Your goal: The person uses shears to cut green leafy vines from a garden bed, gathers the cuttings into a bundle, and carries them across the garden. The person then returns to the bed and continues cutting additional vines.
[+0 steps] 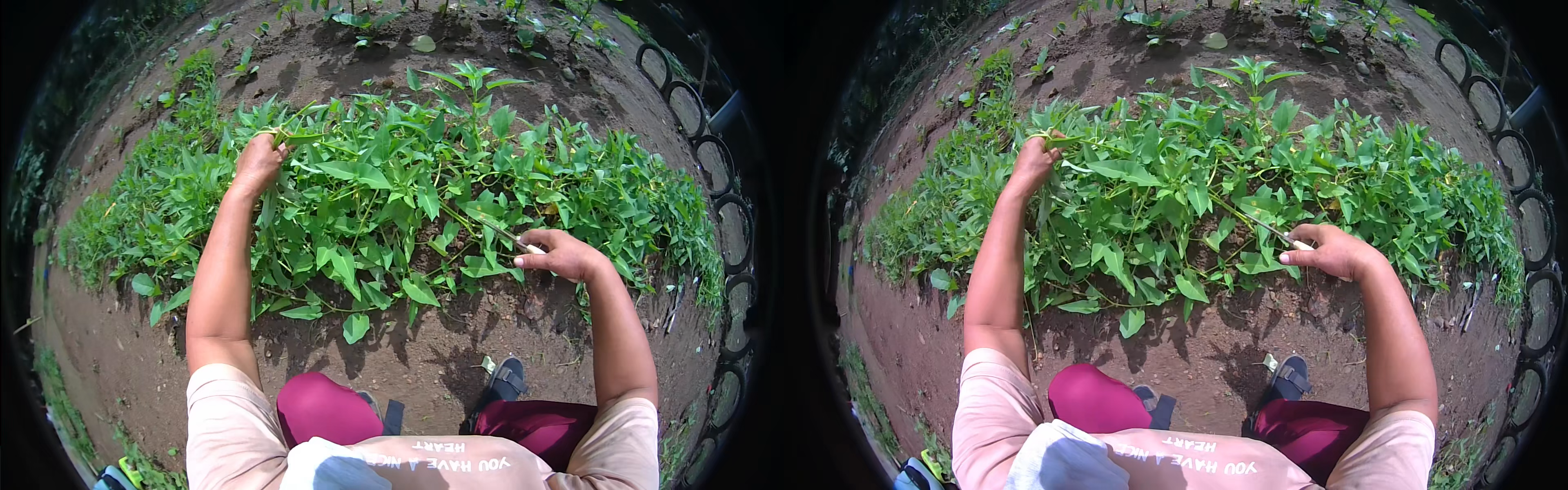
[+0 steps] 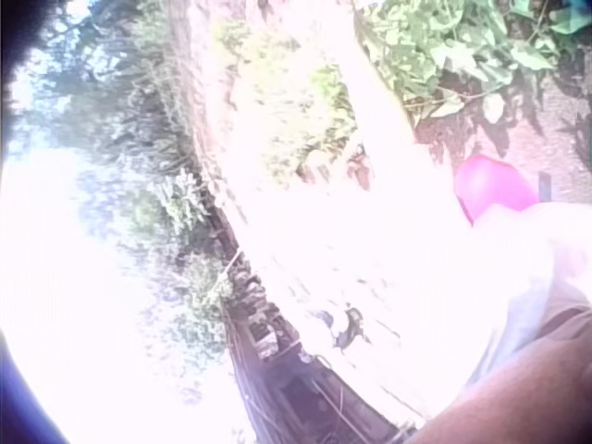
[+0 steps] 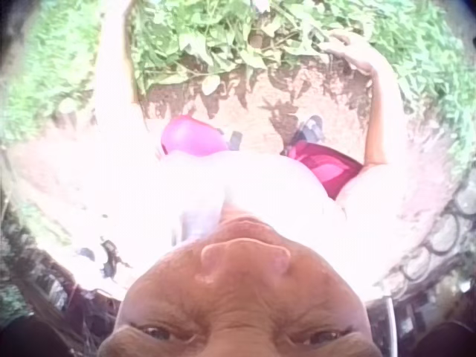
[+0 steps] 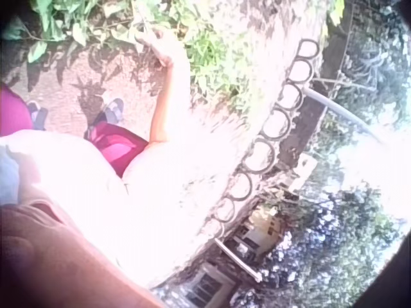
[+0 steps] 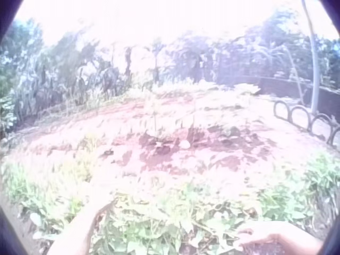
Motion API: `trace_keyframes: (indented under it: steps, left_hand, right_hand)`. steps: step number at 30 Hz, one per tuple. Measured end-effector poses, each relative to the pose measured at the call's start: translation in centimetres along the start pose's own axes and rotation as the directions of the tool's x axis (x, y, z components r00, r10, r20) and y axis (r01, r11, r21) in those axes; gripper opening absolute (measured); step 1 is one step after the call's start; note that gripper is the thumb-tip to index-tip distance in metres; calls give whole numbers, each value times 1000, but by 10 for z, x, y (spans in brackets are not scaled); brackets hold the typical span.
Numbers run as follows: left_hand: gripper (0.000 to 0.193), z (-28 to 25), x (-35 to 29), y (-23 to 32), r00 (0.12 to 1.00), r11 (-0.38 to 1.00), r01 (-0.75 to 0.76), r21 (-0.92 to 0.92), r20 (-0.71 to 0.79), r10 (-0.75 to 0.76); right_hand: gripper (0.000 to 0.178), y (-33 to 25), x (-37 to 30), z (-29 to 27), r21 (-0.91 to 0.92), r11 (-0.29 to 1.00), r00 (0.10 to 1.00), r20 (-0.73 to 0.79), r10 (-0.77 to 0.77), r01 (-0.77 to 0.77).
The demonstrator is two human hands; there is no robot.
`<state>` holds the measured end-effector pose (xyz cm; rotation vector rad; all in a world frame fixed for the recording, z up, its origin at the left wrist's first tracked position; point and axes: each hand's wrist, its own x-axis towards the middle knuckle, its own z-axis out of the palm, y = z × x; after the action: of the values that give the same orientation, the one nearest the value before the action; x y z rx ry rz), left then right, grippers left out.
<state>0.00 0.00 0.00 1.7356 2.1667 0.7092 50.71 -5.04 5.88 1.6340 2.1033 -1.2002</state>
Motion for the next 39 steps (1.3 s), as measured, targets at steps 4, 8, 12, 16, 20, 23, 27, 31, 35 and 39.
trace_keyframes:
  steps: [4, 8, 12, 16, 20, 23, 27, 31, 35, 39]
  left_hand:
    - [31, -53, -54, 80, 945, 963, -136, -231, -323, 56]
    - [15, -82, -99, 110, 784, 786, -362, -502, -619, -35]
    - [15, -113, -134, 98, 678, 781, -359, -512, -718, -159]
    - [17, -108, -161, 72, 622, 815, -199, -544, -713, -324]
    - [15, -91, -175, 57, 603, 727, -288, -624, -708, -368]
    - [13, -92, -194, 50, 613, 674, -337, -657, -697, -372]
    - [13, -100, -219, 33, 615, 700, -167, -695, -628, -477]
    - [14, -100, -221, 23, 598, 705, -179, -686, -645, -476]
    - [13, -96, -219, 33, 626, 697, -254, -671, -663, -410]
    - [13, -95, -225, 50, 643, 712, -342, -614, -705, -300]
  right_hand:
    - [70, -25, 12, -18, 55, 998, 980, -196, -21, 33]
    - [70, -46, 37, -22, 102, 974, 923, -352, -155, 203]
    - [65, -64, 60, -3, 690, 683, 939, 14, -343, 239]
    - [68, -93, 83, 43, 827, 553, 786, 273, -555, 103]
    - [62, -122, 104, 72, 735, 670, 823, 314, -474, 105]
    - [64, -133, 118, 77, 747, 662, 866, 285, -412, 70]
    - [63, -127, 131, 56, 776, 624, 848, 268, -458, 91]
    - [69, -119, 141, 36, 673, 736, 923, 227, -309, 81]
    - [71, -126, 151, 41, 569, 822, 915, 346, -209, -27]
    - [72, -144, 162, 57, 508, 860, 919, 358, -166, -42]
